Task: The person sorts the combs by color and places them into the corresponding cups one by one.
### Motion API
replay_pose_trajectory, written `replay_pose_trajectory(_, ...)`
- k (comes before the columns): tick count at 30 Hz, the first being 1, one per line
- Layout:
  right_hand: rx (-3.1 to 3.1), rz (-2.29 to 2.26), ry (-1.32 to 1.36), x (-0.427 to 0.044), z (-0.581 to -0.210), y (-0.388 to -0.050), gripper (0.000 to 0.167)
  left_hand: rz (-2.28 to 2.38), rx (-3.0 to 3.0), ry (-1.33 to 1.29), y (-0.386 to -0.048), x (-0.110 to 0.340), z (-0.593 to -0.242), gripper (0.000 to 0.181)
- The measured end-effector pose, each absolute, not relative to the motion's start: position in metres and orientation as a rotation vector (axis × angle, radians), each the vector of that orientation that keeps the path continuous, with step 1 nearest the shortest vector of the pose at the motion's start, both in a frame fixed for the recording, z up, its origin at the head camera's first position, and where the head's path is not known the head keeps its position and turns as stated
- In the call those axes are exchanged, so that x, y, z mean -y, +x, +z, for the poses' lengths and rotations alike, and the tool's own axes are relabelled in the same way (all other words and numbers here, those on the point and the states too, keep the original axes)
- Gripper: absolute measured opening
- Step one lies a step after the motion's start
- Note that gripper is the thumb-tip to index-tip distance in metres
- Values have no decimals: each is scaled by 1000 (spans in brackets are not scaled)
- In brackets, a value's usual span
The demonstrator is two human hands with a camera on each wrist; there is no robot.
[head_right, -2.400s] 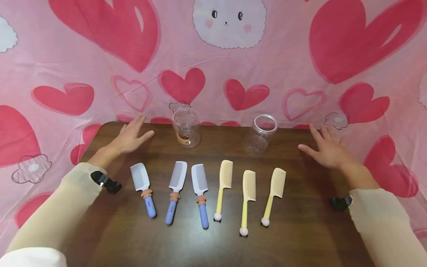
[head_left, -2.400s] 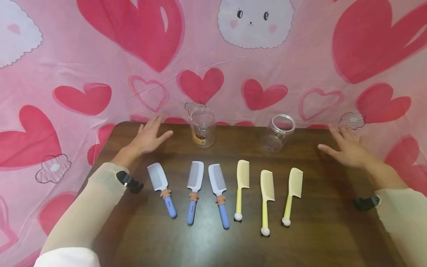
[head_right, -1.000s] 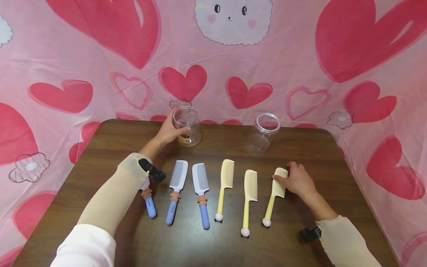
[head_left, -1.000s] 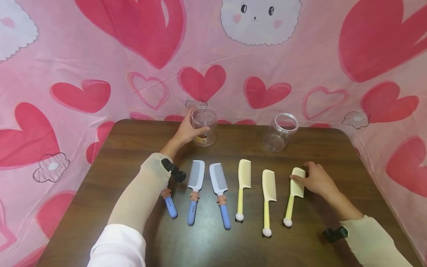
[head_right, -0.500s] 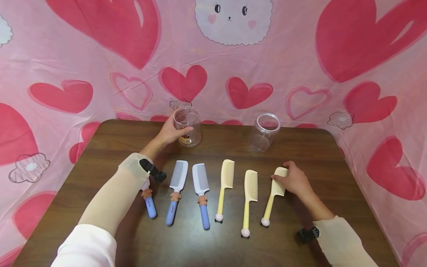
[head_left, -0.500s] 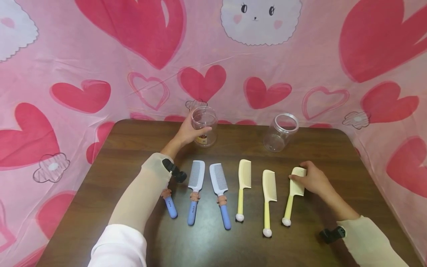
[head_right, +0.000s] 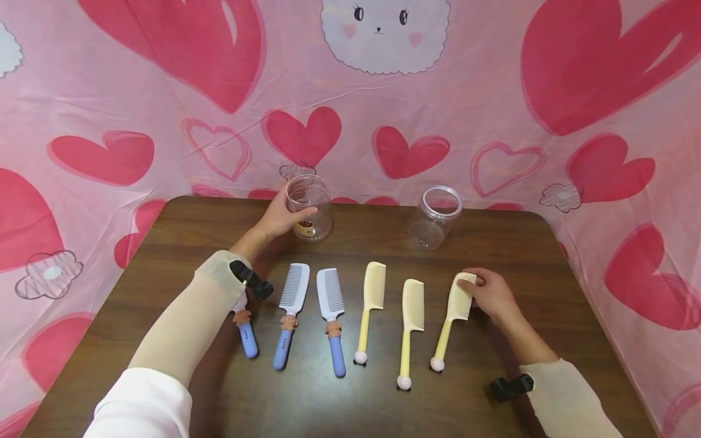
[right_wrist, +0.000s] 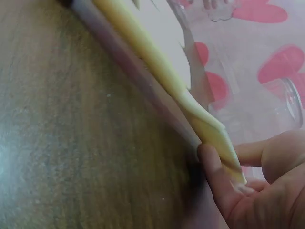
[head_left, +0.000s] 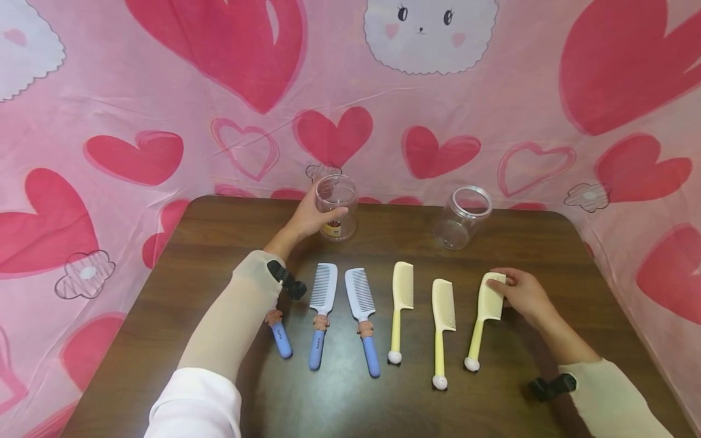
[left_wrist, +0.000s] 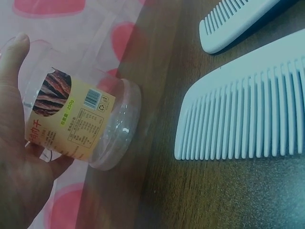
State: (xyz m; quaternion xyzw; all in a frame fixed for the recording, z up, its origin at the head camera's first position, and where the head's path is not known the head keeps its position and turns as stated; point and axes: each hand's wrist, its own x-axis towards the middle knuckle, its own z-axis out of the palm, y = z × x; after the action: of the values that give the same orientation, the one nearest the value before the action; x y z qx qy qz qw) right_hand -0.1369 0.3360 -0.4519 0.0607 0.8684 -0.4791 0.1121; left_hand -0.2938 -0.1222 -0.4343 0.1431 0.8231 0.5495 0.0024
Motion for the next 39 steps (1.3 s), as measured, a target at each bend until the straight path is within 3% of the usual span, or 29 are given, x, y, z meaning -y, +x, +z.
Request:
replay_pose_trajectory(14, -2314, -1684, 221, -348, -442, -137, 48, 1736, -2581, 447, -295, 122, -435, 86)
replay_pose_trajectory(16, -2309, -1689, 213, -349, -439, -138, 44, 1729, -2583, 447, -295, 122, -435, 86)
replay_pose_trajectory(21, -2192, -1841, 202, -352, -426, -138, 15, 1725, -2584, 450, -295, 122, -435, 87)
replay_pose_trajectory(26, -2059, -2048, 113, -356, -409, -136, 26, 1738, -2580, 454, -295, 121, -435, 86)
replay_pose_trajectory(39, -1718, -2641, -159, -340, -363, -150, 27, 1744, -2555, 443, -294, 122, -434, 85)
